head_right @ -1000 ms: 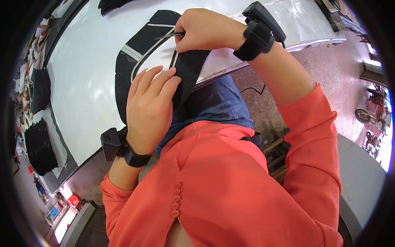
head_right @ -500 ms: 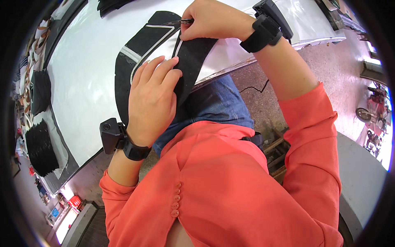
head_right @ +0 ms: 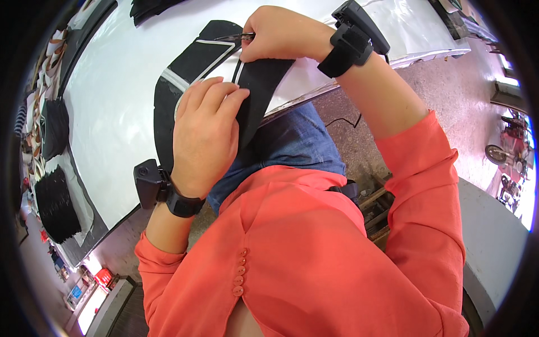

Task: Trim excess material or threads from shoe upper components using small snips.

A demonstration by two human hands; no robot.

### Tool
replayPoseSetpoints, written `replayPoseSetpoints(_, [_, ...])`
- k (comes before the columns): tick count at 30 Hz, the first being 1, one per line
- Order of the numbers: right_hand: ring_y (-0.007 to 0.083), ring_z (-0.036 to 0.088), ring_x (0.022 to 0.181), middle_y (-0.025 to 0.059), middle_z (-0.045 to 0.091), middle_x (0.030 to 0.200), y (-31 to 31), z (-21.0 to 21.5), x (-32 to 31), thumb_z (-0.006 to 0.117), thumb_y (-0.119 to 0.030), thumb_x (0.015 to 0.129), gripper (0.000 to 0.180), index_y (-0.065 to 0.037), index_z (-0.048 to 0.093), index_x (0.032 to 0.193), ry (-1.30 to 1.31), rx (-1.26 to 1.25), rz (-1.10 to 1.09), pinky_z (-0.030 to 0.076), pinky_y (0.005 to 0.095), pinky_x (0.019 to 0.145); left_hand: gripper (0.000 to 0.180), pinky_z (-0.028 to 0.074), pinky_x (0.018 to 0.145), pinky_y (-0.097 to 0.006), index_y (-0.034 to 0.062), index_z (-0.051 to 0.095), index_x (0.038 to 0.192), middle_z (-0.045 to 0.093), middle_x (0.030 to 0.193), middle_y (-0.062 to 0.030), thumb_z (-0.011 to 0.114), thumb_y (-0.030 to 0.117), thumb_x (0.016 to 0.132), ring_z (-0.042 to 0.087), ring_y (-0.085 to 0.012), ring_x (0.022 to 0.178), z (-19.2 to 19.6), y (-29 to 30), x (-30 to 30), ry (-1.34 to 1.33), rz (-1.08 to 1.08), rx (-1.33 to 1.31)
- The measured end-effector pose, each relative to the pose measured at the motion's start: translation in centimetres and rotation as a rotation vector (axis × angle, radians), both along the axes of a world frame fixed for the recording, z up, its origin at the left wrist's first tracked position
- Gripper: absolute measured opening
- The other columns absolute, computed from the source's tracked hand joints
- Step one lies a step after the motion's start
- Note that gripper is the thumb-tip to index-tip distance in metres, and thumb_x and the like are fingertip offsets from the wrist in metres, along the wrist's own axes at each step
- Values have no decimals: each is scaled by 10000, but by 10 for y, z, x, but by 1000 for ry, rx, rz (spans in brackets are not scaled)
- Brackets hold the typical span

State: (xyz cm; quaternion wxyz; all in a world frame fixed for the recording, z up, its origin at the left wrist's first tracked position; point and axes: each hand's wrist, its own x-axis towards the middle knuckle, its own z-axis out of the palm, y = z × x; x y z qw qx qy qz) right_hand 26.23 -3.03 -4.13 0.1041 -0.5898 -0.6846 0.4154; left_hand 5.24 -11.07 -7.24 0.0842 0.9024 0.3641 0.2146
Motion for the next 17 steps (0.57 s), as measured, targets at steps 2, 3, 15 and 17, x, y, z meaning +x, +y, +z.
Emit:
replayPoseSetpoints(2, [141, 519, 584, 79, 558, 623, 1, -19, 2, 707, -262, 752, 304, 37, 663, 783, 9, 155, 100, 443, 293, 580, 320, 428, 1034, -464, 43, 634, 1046, 631, 1239, -83, 610, -62, 745, 553, -310, 1220, 1, 3, 2, -9, -7, -10])
replayPoseSetpoints(3, [141, 519, 584, 79, 558, 623, 1, -20, 4, 707, -262, 752, 304, 37, 663, 783, 9, 155, 100, 443, 293, 580, 318, 424, 1041, -466, 45, 635, 1044, 629, 1248, -83, 609, -62, 746, 548, -314, 1229, 1, 5, 3, 12, -17, 13])
replayPoseSetpoints(15, [179, 628, 618, 132, 691, 687, 10, -8, 20, 724, -239, 767, 263, 14, 726, 838, 38, 153, 95, 510, 319, 639, 318, 399, 1086, -479, 42, 624, 1042, 616, 1297, -95, 593, -75, 748, 527, -322, 1267, 3, 10, 0, 63, -72, 9])
replayPoseSetpoints(17, [198, 637, 620, 151, 702, 711, 13, -12, 20, 726, -253, 766, 279, 13, 732, 846, 17, 179, 97, 513, 321, 647, 326, 395, 1094, -478, 42, 622, 1048, 612, 1308, -111, 589, -79, 747, 527, -325, 1267, 3, 14, 0, 48, -81, -11])
